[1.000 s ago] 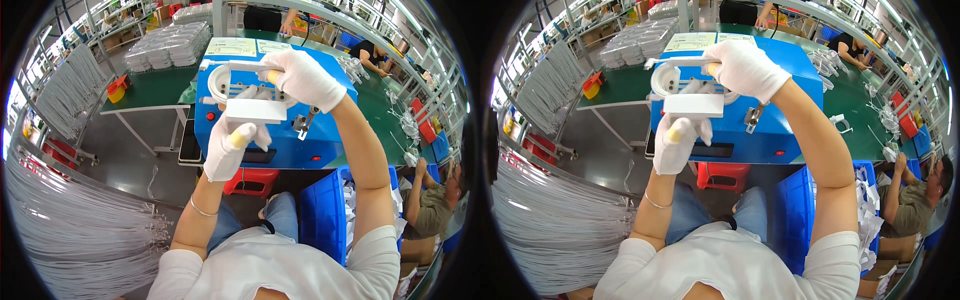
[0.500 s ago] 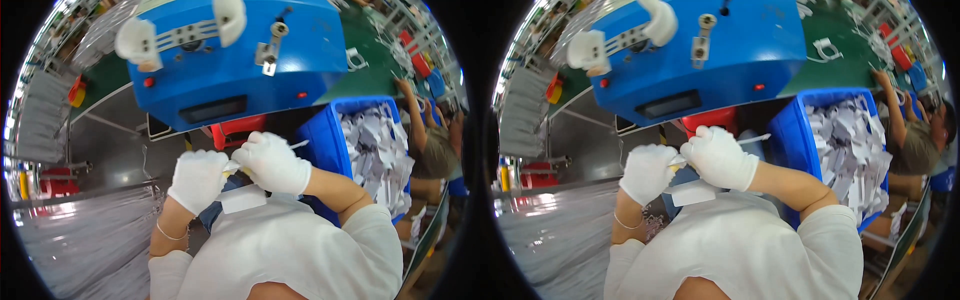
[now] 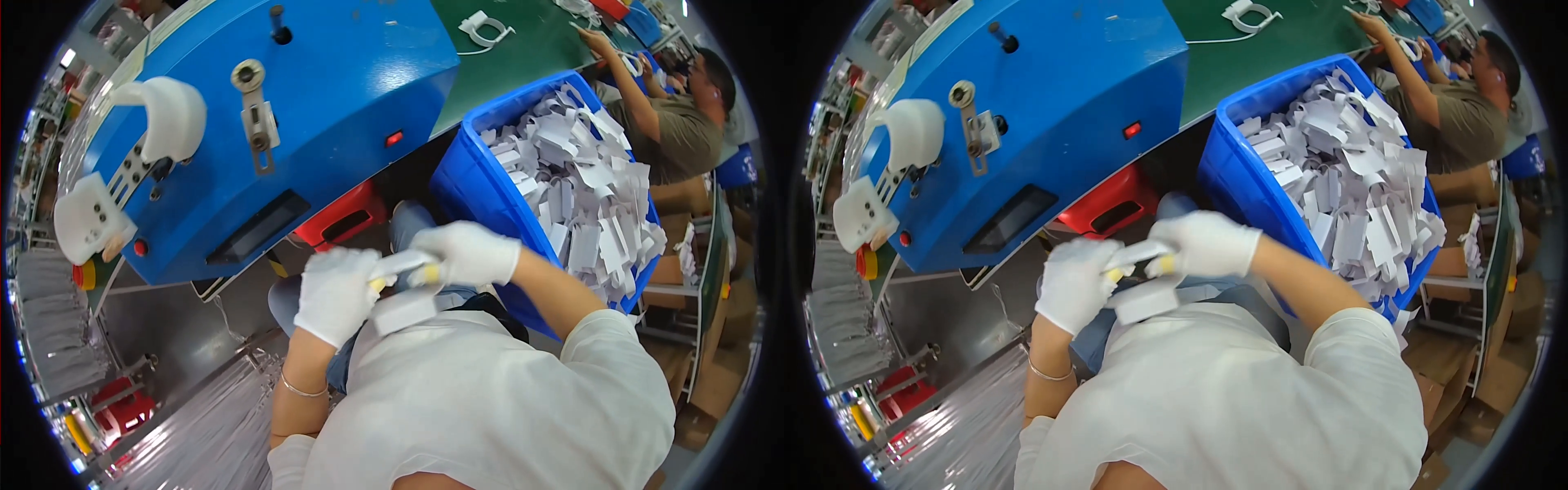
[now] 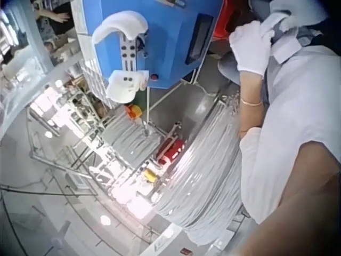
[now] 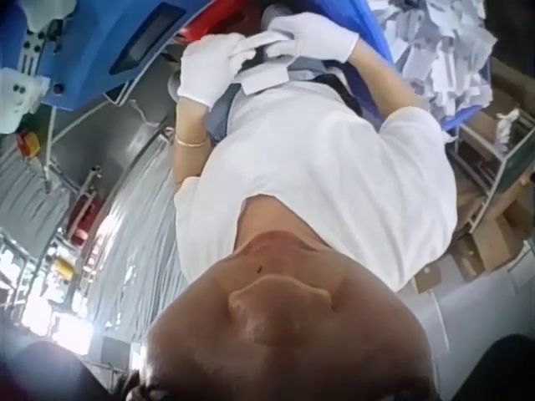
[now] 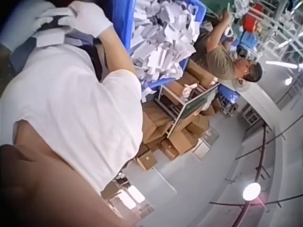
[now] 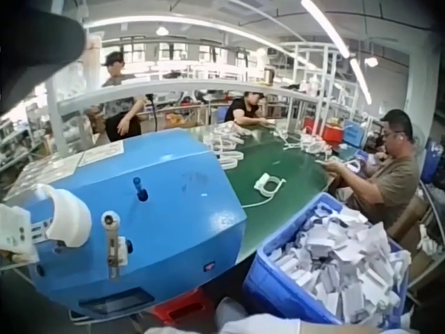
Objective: Manually feed individual cables from a bundle into a processing machine and collect the finished parts in a bin.
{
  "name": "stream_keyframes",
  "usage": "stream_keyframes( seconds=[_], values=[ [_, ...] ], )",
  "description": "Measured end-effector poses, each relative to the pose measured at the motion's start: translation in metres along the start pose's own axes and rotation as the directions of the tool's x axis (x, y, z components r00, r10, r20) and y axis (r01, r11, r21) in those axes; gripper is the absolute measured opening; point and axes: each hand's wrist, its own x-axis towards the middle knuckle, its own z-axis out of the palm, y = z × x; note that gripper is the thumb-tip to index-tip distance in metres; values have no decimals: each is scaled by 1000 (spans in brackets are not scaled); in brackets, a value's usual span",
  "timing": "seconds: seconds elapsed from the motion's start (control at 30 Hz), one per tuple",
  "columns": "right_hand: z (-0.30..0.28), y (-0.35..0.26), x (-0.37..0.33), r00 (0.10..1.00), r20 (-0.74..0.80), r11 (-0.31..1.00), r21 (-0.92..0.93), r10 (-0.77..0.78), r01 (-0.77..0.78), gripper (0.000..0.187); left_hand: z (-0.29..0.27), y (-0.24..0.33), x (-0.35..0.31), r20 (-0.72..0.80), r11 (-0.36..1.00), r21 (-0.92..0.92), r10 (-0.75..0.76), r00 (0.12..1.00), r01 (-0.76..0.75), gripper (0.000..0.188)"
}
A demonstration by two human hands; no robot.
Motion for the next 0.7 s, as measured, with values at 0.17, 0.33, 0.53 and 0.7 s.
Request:
stream_keyframes(
  seconds=[0.17,0.33,0.53,0.7],
  values=[
    [-105,75,-28,878,-442,977,186,182,-109,26,-1,-13,-8,-213,987,-116,-136,968,114,54],
    [-226,172,-53,704,-648,853,508,291,115,39,10,-9,-7,18,977,-186,-99,995,100,48],
    [-221,211,-1,331,-923,957,104,195,-272,49,16,-15,-18,67,946,-214,-233,970,242,46],
    [-145,303,23,658,-572,627,-294,490,-722,36,18,-29,-27,128,924,-174,-321,938,340,48]
  ],
)
